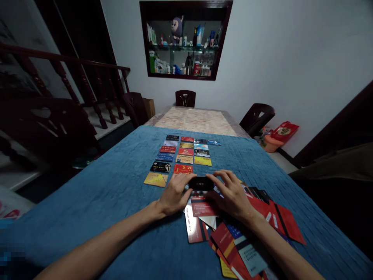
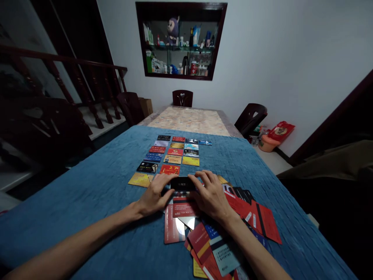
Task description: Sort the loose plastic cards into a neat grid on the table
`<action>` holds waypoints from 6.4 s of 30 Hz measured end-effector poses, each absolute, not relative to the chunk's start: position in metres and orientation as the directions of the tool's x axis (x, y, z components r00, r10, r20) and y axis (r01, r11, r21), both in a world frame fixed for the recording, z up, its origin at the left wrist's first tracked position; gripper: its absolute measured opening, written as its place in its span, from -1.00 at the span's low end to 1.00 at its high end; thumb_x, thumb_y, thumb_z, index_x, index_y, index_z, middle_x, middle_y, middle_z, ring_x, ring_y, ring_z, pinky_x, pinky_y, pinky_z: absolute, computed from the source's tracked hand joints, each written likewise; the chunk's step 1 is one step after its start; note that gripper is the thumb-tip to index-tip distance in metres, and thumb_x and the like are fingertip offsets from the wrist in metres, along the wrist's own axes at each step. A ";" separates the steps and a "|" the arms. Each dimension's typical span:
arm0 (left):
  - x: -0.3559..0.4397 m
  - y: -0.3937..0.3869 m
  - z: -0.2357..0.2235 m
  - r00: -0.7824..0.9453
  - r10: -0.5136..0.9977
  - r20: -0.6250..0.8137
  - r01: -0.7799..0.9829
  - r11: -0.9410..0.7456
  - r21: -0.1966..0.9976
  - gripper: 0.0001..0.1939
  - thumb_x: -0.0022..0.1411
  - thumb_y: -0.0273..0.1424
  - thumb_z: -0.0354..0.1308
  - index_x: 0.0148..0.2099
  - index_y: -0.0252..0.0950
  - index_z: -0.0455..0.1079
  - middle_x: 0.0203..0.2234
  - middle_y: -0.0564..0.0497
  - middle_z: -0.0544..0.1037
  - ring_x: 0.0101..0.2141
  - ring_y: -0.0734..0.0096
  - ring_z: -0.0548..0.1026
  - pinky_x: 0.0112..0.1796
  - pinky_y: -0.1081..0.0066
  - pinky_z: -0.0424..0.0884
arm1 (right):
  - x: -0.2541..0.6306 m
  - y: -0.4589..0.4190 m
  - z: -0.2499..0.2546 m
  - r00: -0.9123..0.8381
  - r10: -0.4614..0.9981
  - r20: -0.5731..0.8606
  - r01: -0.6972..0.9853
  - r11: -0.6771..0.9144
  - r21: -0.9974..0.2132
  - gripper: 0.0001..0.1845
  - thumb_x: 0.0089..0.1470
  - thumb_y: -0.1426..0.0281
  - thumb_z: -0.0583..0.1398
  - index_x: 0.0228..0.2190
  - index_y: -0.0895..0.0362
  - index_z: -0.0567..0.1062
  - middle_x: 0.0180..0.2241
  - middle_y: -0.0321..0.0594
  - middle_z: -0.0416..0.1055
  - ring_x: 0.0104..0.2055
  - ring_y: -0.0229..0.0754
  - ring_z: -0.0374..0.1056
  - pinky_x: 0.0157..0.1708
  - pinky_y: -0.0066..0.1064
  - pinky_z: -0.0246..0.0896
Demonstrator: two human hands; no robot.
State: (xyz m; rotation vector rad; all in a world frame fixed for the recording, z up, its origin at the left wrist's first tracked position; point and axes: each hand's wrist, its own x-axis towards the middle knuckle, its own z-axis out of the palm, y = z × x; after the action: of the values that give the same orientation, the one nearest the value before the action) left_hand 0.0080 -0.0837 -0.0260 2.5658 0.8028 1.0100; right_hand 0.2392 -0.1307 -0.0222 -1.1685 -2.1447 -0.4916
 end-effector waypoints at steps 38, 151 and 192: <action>0.159 0.090 0.003 0.667 0.684 0.295 0.620 -0.730 0.289 -0.71 0.18 -0.38 0.25 -0.04 -0.31 0.45 0.00 -0.10 0.51 0.03 0.08 0.36 -0.02 0.18 0.35 | 0.387 0.042 -0.020 -0.248 0.878 0.409 0.920 0.346 -0.186 -0.63 0.06 0.27 0.27 -0.09 0.14 0.55 -0.07 -0.03 0.50 -0.08 0.02 0.37 -0.05 -0.21 0.22; 0.078 -0.045 0.006 0.973 0.225 0.053 0.190 -0.907 0.375 -0.70 0.19 -0.59 0.11 -0.07 -0.19 0.47 0.06 -0.01 0.50 0.18 0.10 0.18 0.11 0.02 0.08 | 0.292 -0.160 0.003 -0.389 0.908 0.158 0.899 0.411 -0.152 -0.62 0.02 -0.03 0.25 -0.35 0.01 0.54 -0.22 -0.06 0.50 -0.08 0.11 0.25 -0.21 -0.11 0.13; 0.081 -0.028 -0.015 0.885 0.380 0.270 0.206 -0.838 0.506 -0.59 0.12 -0.68 0.08 0.00 -0.34 0.50 -0.16 -0.12 0.51 -0.10 0.29 0.45 -0.06 0.34 0.41 | 0.311 -0.152 -0.014 -0.341 0.805 0.485 0.883 0.452 -0.129 -0.71 0.22 0.45 0.06 -0.13 0.10 0.53 -0.33 -0.13 0.53 -0.26 -0.12 0.39 -0.22 -0.28 0.25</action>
State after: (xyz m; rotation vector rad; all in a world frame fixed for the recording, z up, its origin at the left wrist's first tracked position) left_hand 0.0813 -0.0276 -0.0148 2.5774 0.4265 0.5010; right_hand 0.3112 -0.1518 -0.0141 -1.4115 -2.2218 -0.2131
